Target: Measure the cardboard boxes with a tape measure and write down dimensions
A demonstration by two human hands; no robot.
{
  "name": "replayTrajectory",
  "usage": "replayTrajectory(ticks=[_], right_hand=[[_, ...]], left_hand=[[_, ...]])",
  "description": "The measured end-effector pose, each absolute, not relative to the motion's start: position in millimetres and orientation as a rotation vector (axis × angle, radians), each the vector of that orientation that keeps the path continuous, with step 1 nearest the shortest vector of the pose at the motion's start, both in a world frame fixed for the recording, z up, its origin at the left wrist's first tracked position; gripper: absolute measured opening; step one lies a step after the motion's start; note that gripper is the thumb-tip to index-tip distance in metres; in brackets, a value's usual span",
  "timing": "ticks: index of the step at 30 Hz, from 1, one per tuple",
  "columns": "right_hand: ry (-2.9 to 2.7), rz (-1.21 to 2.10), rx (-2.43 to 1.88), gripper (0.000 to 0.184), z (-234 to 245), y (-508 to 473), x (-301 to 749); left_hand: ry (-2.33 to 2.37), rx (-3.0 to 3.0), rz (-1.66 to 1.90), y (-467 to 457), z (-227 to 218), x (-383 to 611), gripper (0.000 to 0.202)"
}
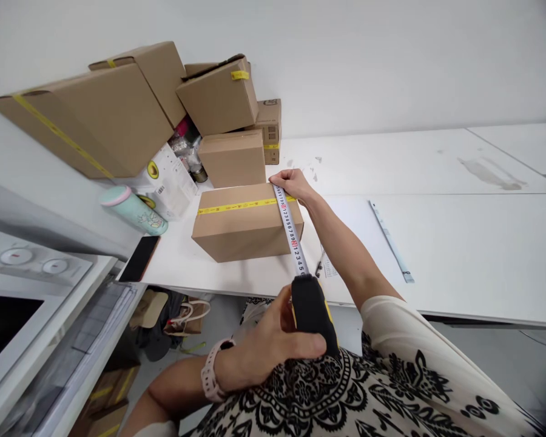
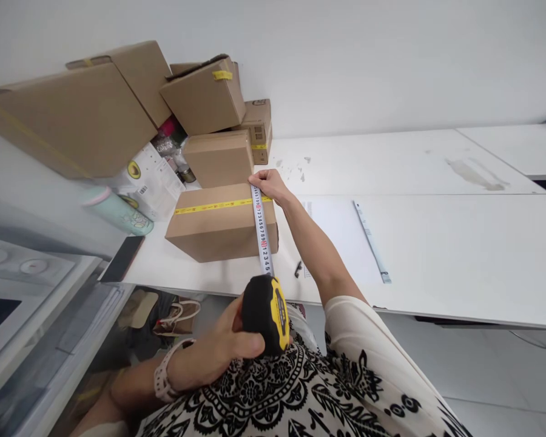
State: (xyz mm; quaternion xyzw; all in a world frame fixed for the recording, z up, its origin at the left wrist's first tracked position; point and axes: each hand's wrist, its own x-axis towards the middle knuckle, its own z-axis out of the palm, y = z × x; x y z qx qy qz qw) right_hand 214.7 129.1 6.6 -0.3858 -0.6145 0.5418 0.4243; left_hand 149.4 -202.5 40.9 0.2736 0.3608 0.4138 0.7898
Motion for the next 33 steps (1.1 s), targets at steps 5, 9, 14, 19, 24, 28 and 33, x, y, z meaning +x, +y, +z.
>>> replayTrajectory(ticks=[5,9,14,19,24,28,33], right_hand=[[-1.526,1.356,-0.942,0.026,2.2,126.0,213.7],[-1.542,1.356,-0.947,0.027,3.5,123.6,213.1],[-1.554,1.347,-0.949,0.029,8.8,116.8,213.1],[-1.531,1.361,-0.972,0.031,12.1,112.1,212.4],[-1.558,1.334,-0.993,0.032,14.5,110.4,212.7],[-1.557,1.342,-0.982,0.031,15.5,109.4,213.7],[-1.527,1.368,-0.978,0.028,13.4,111.3,212.9]], left_hand=[[0.838,0.676,1.075,-171.7,34.2,155.2,0.073],[0.839,0.747,1.072,-147.3,37.6,158.2,0.089],[0.851,0.77,1.069,-127.0,42.7,152.0,0.092],[0.909,0.738,1.094,-118.1,41.9,148.2,0.098],[0.882,0.7,1.075,-116.6,38.8,148.8,0.098],[0.859,0.705,1.066,-116.5,38.3,147.2,0.098],[0.883,0.735,1.062,-117.3,39.1,145.8,0.098]])
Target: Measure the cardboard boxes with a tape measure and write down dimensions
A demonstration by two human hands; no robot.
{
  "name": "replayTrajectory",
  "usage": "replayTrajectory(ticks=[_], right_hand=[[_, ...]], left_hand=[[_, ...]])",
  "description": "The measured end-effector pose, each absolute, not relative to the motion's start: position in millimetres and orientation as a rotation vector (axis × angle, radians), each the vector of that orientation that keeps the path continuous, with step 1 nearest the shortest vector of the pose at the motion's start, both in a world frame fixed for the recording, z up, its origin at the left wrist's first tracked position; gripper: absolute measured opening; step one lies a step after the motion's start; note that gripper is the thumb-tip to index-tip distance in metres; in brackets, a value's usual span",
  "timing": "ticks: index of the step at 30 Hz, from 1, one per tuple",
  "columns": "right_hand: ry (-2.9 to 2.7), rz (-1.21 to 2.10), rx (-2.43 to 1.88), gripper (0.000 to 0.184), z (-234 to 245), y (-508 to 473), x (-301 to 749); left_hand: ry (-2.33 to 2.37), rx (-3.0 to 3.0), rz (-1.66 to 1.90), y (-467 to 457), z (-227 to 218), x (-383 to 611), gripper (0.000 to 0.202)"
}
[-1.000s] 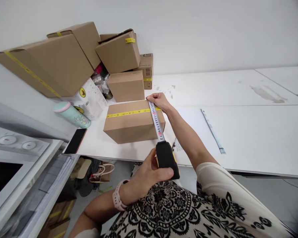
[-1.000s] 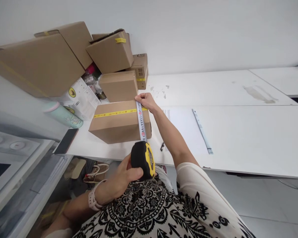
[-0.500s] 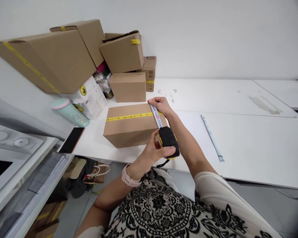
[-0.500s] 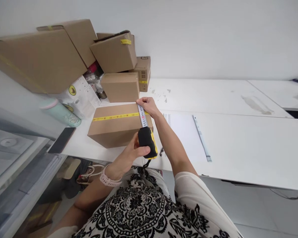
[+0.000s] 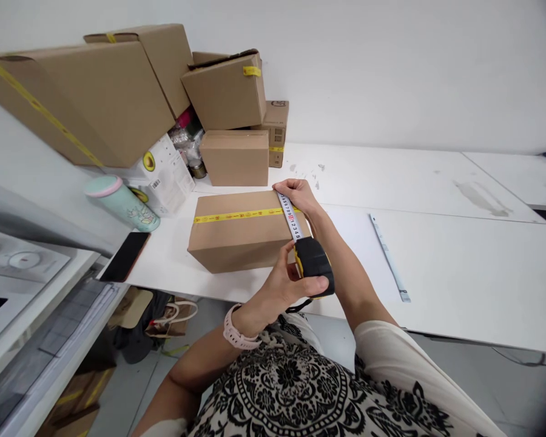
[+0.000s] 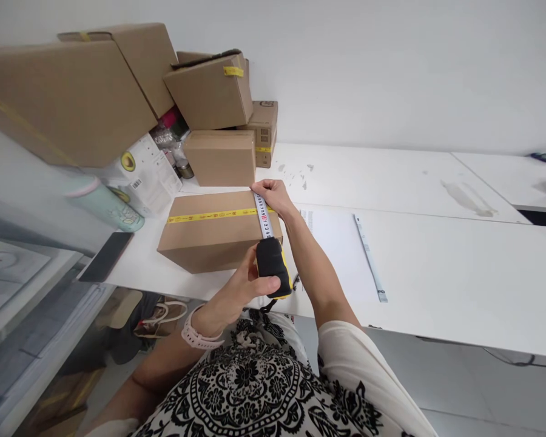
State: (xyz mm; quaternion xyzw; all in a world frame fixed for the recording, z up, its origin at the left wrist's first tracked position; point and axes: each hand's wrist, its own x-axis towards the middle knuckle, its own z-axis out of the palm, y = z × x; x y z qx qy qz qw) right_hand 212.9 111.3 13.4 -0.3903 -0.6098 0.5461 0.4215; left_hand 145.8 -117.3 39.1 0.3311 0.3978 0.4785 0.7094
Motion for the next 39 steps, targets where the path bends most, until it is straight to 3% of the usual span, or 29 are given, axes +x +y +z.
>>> replayTrajectory(ticks=[7,13,18,25,36,39], right_hand=[[-1.447,1.23,-0.938,0.028,11.2,113.5,212.4],[-1.419,0.888,-0.671,0.03,39.5,91.4,253.1],[-1.357,0.696,-0.616,0.033,52.0,58.4,276.1],[-1.285,0.783,-0.702,0.035,11.4,29.9,261.6],[-1.504,0.815,-0.819,0.039,-13.8,3.8,262.8],[-1.531,0.878,-0.803,0.047,-15.1,6.7,264.7]], left_hand=[[0.905,0.856,1.072,-121.1,40.8,137.6,0.087],[1.061,1.126,0.924,-142.8,56.5,81.0,0.111],[1.243,1.641,0.671,-135.3,99.6,18.1,0.097],[1.56,2.204,0.099,-90.0,142.3,-37.3,0.093],[1.502,2.186,0.142,-45.5,125.1,-93.4,0.087],[1.496,2.112,0.241,-52.7,113.6,-89.9,0.096]])
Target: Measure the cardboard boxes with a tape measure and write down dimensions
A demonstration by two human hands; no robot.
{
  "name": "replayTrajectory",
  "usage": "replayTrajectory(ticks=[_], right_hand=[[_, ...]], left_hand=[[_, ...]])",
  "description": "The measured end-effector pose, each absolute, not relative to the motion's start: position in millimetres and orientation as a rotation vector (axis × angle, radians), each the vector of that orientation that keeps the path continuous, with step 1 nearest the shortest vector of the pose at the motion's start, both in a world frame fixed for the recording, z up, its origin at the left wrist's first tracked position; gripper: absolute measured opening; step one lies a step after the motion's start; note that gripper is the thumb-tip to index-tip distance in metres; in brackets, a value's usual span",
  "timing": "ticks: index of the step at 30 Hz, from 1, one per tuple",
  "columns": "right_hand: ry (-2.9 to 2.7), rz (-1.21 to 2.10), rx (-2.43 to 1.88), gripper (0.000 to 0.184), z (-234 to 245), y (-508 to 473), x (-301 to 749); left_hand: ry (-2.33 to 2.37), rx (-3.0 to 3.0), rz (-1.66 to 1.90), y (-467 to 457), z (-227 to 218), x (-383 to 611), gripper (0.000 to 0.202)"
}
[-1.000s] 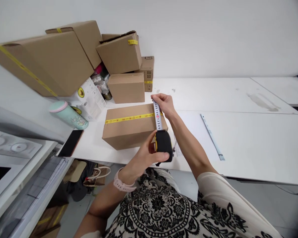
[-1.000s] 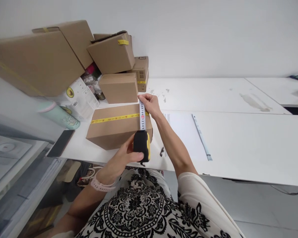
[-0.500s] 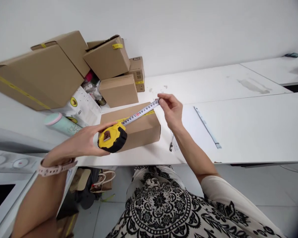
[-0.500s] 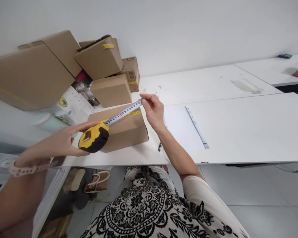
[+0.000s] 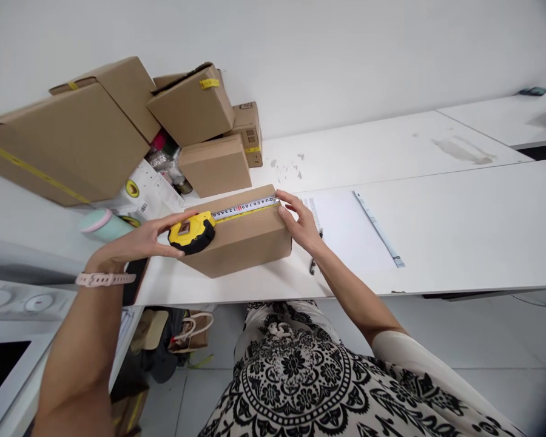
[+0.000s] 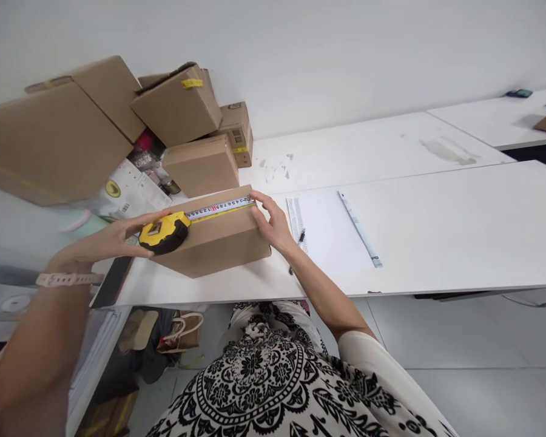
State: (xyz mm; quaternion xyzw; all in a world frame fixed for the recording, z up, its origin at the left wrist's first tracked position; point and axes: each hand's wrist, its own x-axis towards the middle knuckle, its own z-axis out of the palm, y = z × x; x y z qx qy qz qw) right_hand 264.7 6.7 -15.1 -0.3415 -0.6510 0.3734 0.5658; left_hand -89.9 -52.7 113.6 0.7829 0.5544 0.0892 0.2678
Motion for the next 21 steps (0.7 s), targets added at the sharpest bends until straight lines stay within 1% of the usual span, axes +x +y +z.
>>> replayTrajectory(ticks=[3,5,7,8,10,11,12,14,16,17,19,20,21], right_hand=[[-1.514,0.936,-0.795,0.054,-14.6,6.7,263.5],[-1.506,0.949,-0.804,0.054,-14.6,4.6,264.6],[-1.488,0.914,-0.832,0.053,-18.0,1.0,271.2],[-1.468,0.871,-0.871,0.051,-21.8,-1.6,277.4],[-1.408,0.737,-1.037,0.045,-34.4,-8.5,294.8],[-1.379,0.658,-1.171,0.041,-42.9,-12.9,305.0],[-1.365,0.583,-1.339,0.038,-52.3,-18.0,315.1],[-1.43,0.504,-1.725,0.034,-70.8,-29.7,331.0],[-1.604,0.501,-2.04,0.036,-84.7,-40.8,337.9],[-1.708,0.513,-2.133,0.039,-89.0,-45.1,337.9],[-1.887,0.528,-2.185,0.044,-93.1,-50.1,334.1],[-1.955,0.539,-2.16,0.044,-93.9,-50.8,331.9],[-2.002,0.555,-2.12,0.043,-94.6,-50.7,330.5]], left_hand=[[1.538,2.072,0.386,-61.9,97.3,-83.0,0.111],[1.594,2.069,0.469,-67.5,89.0,-78.9,0.121],[1.658,2.084,0.524,-75.0,86.2,-74.3,0.124],[1.695,2.12,0.561,-80.5,86.4,-70.6,0.122],[1.807,2.278,0.716,-96.7,86.3,-57.1,0.11],[1.865,2.383,0.851,-106.8,83.7,-46.3,0.101],[1.935,2.483,1.06,-117.5,78.1,-32.4,0.093],[1.921,2.48,1.533,-137.1,55.6,3.4,0.065],[1.576,2.443,1.511,-148.7,19.7,46.6,0.044],[1.347,2.442,1.416,-150.4,-0.9,69.1,0.034],[1.147,2.41,1.126,-146.5,-41.2,112.1,0.013],[1.111,2.375,1.006,-142.2,-58.9,131.0,0.009],[1.092,2.338,0.923,-137.4,-74.0,147.2,0.01]])
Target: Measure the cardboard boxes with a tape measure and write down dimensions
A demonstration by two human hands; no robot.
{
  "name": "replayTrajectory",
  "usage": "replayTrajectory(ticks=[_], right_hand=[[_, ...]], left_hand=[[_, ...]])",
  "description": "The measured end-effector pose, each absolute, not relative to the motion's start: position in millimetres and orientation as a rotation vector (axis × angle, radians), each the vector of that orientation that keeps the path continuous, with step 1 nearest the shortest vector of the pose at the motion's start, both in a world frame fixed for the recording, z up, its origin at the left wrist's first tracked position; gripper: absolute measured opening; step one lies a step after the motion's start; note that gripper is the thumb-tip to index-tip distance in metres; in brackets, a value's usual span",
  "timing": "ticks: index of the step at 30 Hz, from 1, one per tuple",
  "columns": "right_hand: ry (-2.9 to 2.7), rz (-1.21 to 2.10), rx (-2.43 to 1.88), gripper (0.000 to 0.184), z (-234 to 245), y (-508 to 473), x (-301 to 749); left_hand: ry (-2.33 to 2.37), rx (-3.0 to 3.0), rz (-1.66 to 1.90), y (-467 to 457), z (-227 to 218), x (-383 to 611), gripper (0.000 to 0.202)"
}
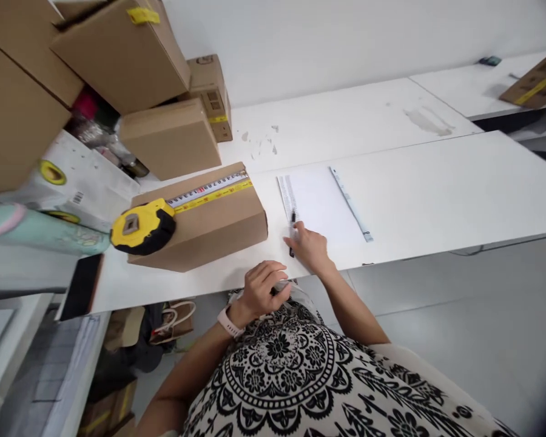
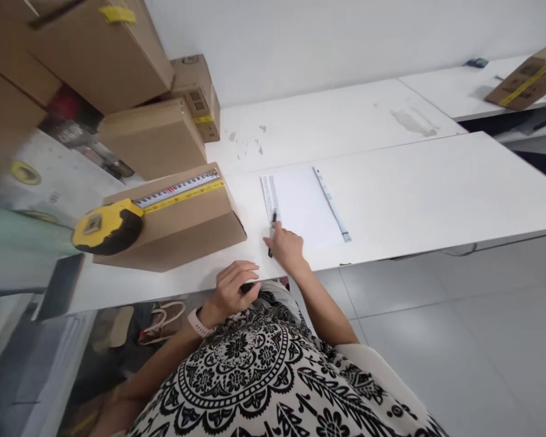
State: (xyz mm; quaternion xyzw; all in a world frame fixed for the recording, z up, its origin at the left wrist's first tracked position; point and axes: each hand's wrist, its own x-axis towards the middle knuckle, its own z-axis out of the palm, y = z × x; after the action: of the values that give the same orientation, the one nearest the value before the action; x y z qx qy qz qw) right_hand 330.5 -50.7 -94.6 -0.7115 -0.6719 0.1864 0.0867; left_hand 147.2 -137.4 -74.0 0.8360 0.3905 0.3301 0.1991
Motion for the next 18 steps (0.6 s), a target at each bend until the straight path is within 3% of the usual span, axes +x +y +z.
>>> replayTrajectory(ticks=[4,7,10,18], right_hand=[[-1.904,0.742,-1.85,0.051,-100.5,-48.2,342.1],[-1.484,1.064,-1.512,0.04,-102.6,-50.8,367.7],[-1.157,1.228,-1.227,0.042,-98.0,-58.7,396.0],[-1.053,0.952,-1.337,0.047,-114.0,-80.2,410.6]], left_hand=[[1.03,2.299,0.806,-124.8,-110.1,182.7,0.021],[0.988,2.413,0.687,-124.4,-121.8,188.4,0.05],[1.003,2.536,0.455,-125.2,-128.8,189.9,0.074],[1.129,2.669,0.147,-122.3,-130.6,202.7,0.068]])
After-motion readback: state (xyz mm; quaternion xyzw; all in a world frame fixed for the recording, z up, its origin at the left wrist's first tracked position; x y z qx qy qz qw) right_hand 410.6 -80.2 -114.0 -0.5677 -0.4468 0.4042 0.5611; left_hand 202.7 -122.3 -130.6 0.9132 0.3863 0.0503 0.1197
